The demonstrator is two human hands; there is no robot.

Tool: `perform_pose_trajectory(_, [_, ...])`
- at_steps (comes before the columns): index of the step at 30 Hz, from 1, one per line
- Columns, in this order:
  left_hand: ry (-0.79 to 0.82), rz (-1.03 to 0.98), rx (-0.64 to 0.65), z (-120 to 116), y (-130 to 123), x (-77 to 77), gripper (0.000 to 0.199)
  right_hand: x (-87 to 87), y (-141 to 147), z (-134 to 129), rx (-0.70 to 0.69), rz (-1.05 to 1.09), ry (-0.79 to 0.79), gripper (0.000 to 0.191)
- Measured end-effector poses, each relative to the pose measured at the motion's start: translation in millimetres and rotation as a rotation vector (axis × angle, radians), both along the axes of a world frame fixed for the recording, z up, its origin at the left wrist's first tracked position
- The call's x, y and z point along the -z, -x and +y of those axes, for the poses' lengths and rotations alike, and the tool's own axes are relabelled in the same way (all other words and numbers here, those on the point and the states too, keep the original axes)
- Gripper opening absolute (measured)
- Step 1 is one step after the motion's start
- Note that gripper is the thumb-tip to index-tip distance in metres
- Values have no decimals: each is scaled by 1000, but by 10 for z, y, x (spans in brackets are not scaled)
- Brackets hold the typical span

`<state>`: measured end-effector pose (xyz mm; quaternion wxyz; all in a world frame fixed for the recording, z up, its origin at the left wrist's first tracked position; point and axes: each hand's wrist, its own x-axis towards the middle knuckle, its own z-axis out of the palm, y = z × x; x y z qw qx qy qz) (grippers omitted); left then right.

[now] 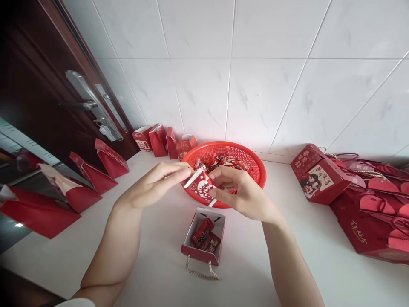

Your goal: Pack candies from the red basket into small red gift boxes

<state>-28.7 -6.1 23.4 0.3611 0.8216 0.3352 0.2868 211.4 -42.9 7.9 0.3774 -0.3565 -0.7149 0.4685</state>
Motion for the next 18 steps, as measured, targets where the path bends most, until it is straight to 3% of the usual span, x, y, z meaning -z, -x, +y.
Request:
perform_pose_trajectory(5, [83,-97,0,32,46,9,30,-63,-100,-21,73,52,-21,20])
perform_pose_trajectory(18, [-22,-55,-69,24,99,48,40,-125,-64,-96,70,-118,-26,13])
